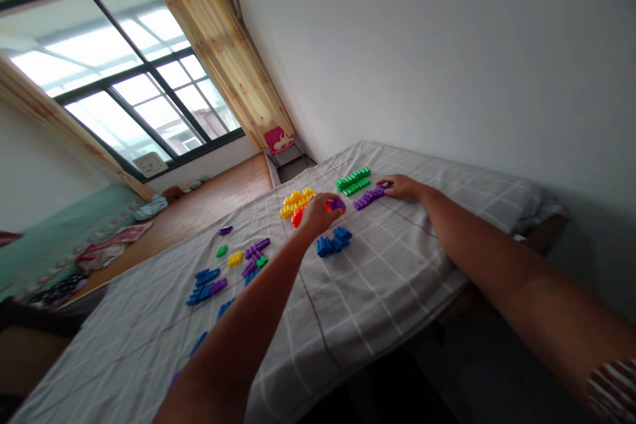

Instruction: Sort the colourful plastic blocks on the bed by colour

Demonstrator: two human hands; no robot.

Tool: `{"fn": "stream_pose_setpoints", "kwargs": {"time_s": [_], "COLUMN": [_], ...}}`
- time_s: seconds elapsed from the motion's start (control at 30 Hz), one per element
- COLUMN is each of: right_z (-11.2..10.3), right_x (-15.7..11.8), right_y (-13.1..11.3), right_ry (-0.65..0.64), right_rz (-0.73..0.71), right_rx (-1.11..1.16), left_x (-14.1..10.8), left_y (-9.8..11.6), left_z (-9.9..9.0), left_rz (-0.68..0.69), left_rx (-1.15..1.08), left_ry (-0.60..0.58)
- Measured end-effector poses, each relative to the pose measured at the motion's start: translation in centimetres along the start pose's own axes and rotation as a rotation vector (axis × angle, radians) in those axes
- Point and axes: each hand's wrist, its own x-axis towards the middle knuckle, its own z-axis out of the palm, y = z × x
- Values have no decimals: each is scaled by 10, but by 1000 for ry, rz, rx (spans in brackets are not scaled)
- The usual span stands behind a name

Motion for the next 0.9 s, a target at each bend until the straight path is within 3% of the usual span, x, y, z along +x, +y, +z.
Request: {"fn": "stream_pose_setpoints", "kwargs": {"time_s": [0.17,0.33,0.7,0.8,0.9], "right_z": [2,4,1,-1,-2], "right_x": [3,7,7,4,0], "right_y": [-2,1,-6,-9,-7], "right_ry": [12,29,8,62,179], "right_rz": [-16,-59,-37,4,45], "right_rx": [-59,-65,-52,-71,-107], "left_x": [49,60,58,49,33], "left_y": [11,9,16,15,11], "left_z": [63,88,91,83,64], "left_rz": [-175,-221,-147,-132,-106], "left_rx": [-73,-60,-16,-27,-39], "left_ry": [-53,-135,-173,-113,-42]}}
